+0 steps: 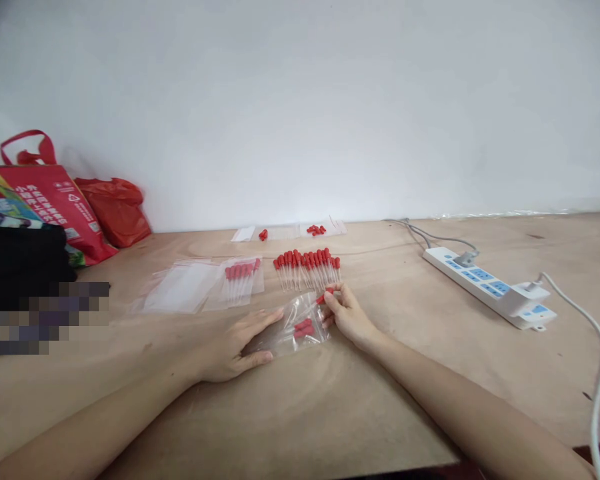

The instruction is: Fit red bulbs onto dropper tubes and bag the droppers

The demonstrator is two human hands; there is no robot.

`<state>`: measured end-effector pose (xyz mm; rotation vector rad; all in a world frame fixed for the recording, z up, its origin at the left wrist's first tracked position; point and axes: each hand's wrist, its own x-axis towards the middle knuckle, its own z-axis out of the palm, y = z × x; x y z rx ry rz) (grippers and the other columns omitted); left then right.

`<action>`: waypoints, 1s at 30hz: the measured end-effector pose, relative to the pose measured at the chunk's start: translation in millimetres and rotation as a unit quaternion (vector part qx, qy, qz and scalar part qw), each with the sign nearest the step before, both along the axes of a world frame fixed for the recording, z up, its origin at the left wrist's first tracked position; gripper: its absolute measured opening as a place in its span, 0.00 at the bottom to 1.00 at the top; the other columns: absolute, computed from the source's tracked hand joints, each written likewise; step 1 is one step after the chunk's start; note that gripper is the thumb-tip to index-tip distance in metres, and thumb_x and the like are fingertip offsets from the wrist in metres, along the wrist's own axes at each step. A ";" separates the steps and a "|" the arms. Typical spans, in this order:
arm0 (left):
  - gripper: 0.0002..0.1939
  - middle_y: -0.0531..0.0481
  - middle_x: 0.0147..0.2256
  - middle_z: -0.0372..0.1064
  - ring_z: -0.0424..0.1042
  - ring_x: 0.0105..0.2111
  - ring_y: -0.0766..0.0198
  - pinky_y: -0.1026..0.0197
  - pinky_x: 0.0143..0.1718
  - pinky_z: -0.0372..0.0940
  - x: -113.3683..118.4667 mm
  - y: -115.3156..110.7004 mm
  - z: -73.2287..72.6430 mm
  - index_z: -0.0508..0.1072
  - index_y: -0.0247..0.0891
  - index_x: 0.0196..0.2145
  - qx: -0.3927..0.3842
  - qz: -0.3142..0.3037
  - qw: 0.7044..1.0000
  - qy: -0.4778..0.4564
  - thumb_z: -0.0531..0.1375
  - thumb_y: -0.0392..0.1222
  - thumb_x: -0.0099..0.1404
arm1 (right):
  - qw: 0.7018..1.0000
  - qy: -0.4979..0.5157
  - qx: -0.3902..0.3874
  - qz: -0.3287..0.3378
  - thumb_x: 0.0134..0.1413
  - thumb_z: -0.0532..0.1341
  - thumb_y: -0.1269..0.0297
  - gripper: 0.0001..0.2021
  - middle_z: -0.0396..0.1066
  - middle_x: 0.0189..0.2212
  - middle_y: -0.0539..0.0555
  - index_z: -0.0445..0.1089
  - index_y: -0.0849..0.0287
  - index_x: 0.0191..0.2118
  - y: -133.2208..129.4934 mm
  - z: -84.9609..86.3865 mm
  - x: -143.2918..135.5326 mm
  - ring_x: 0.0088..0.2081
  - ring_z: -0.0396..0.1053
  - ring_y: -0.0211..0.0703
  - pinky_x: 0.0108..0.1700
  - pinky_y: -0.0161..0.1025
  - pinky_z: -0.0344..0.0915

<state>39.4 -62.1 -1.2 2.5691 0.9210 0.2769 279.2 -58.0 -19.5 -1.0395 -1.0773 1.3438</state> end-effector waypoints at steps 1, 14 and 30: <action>0.31 0.47 0.59 0.45 0.48 0.57 0.56 0.50 0.56 0.47 0.4 0.0 -0.1 0.45 0.41 0.59 0.001 -0.001 1.000 -0.001 0.51 0.51 0.61 | 0.999 -0.023 0.004 0.027 0.39 0.61 0.52 0.19 0.62 0.20 0.43 0.54 0.56 0.33 0.2 1.0 1.6 0.16 0.60 0.29 0.17 0.30 0.58; 0.30 0.46 0.58 0.47 0.48 0.57 0.55 0.50 0.56 0.47 2.6 -1.1 2.7 0.47 0.40 0.58 -0.001 0.002 1.000 0.008 0.51 0.49 0.61 | 0.963 -0.197 0.001 0.184 0.40 0.60 0.51 0.17 0.58 0.10 0.42 0.64 0.63 0.28 6.4 4.9 4.3 0.09 0.48 0.25 0.11 0.27 0.42; 0.24 0.45 0.56 0.51 0.49 0.57 0.57 0.49 0.57 0.45 3.4 3.9 0.4 0.59 0.40 0.54 0.008 -0.034 0.999 -0.006 0.52 0.50 0.61 | 0.876 -0.424 0.010 -0.227 0.39 0.59 0.62 0.08 0.67 0.23 0.52 0.64 0.61 0.27 90.8 2.8 53.0 0.24 0.64 0.36 0.23 0.31 0.57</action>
